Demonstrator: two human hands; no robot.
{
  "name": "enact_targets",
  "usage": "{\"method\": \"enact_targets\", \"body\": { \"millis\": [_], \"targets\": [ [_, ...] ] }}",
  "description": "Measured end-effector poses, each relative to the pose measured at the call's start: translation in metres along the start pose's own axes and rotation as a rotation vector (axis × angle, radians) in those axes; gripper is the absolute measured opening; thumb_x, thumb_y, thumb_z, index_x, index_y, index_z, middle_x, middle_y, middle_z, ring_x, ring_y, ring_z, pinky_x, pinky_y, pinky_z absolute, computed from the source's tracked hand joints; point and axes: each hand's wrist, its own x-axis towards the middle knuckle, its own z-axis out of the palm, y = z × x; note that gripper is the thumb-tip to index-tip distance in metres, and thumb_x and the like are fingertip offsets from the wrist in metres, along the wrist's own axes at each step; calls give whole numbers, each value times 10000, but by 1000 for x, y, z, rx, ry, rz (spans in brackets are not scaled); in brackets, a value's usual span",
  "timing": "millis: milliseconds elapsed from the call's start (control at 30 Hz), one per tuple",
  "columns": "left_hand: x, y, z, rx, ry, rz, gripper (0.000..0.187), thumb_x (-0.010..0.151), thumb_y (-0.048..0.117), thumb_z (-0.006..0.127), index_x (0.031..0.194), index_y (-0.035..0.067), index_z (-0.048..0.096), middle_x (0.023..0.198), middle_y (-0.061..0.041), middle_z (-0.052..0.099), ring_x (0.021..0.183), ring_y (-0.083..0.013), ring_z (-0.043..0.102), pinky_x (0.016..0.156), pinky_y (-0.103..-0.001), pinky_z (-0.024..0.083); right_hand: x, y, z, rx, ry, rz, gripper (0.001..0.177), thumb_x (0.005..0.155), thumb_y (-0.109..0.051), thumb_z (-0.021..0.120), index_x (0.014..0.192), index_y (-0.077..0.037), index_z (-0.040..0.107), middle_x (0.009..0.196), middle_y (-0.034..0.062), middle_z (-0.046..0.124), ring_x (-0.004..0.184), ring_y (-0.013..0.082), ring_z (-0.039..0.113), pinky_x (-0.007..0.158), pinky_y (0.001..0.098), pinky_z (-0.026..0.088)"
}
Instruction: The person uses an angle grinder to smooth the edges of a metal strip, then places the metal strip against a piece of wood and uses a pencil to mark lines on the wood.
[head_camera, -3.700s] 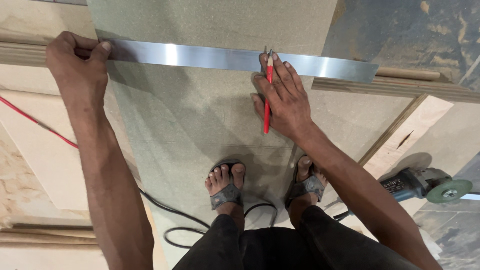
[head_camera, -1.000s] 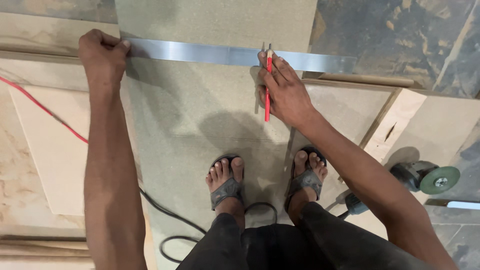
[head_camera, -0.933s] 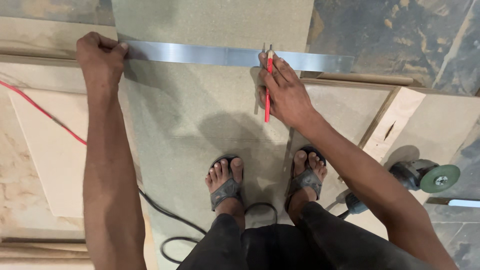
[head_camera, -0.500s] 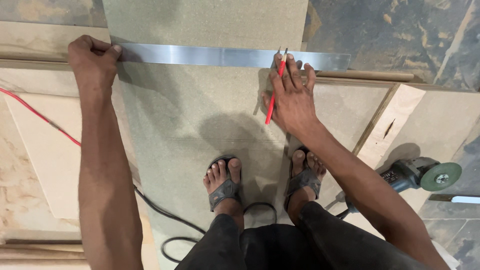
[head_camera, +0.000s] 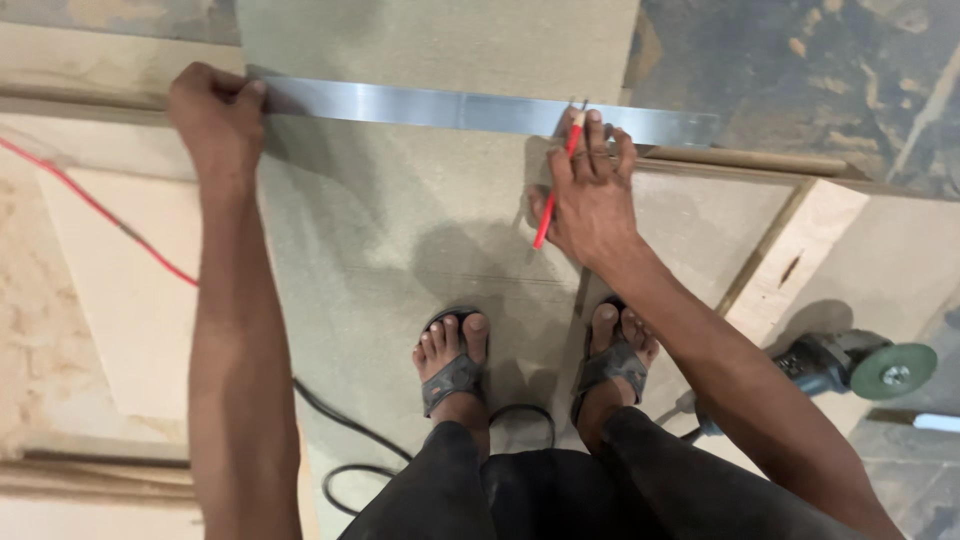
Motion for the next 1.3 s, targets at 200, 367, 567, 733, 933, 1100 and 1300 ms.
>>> {"method": "enact_targets", "body": {
  "millis": [200, 367, 567, 733, 933, 1100, 1300],
  "targets": [
    [-8, -1, 10, -19, 151, 126, 210, 877, -1, 845, 839, -50, 645, 786, -182, 681, 702, -274, 662, 679, -392, 538, 0, -2, -3, -10, 36, -19, 505, 1016, -389, 665, 1229, 64, 602, 1476, 415, 500, 1481, 534, 399, 1189, 685, 226],
    [-12, 23, 13, -36, 145, -80, 178, 885, -4, 786, 804, -28, 630, 739, -142, 677, 669, -242, 656, 671, -381, 531, -2, -1, -3, 2, 54, -32, 505, 979, -379, 686, 1212, 61, 605, 1515, 404, 493, 1472, 535, 410, 1187, 672, 235],
    [-12, 34, 8, -3, 149, -75, 182, 881, -1, 796, 810, -34, 631, 761, -147, 678, 690, -268, 665, 677, -399, 522, -1, 0, -5, -39, 46, -53, 527, 989, -393, 683, 1231, 68, 602, 1504, 413, 498, 1466, 531, 428, 1198, 646, 253],
    [-22, 42, 9, 115, 134, -129, 195, 968, 63, 749, 1078, -27, 615, 1092, -211, 646, 990, -319, 634, 897, -481, 484, 2, -1, -12, -22, 14, -49, 555, 1009, -442, 670, 1192, 78, 604, 1429, 446, 518, 1433, 550, 447, 1181, 633, 279],
    [-73, 85, 72, 375, 56, 394, 421, 1041, 67, 568, 1446, -32, 509, 1494, -224, 498, 1390, -429, 447, 1195, -602, 262, 6, -2, -13, -55, 42, -67, 568, 1016, -459, 644, 1150, 93, 611, 1364, 464, 553, 1384, 560, 476, 1145, 622, 294],
    [-129, 174, 139, 91, -517, 701, 494, 990, 49, 592, 1474, 0, 509, 1508, -187, 510, 1454, -353, 430, 1271, -488, 292, 2, 3, -4, -39, 33, -59, 588, 979, -396, 675, 1240, 126, 605, 1318, 430, 594, 1409, 529, 485, 1181, 611, 279],
    [-119, 211, 153, -185, -590, 512, 718, 903, -6, 670, 1551, 59, 368, 1556, -169, 479, 1463, -361, 447, 1276, -481, 299, 0, 6, -2, -12, 76, -64, 693, 870, -373, 742, 1282, 165, 598, 1324, 436, 593, 1408, 515, 473, 1174, 607, 281]
  ]
}}
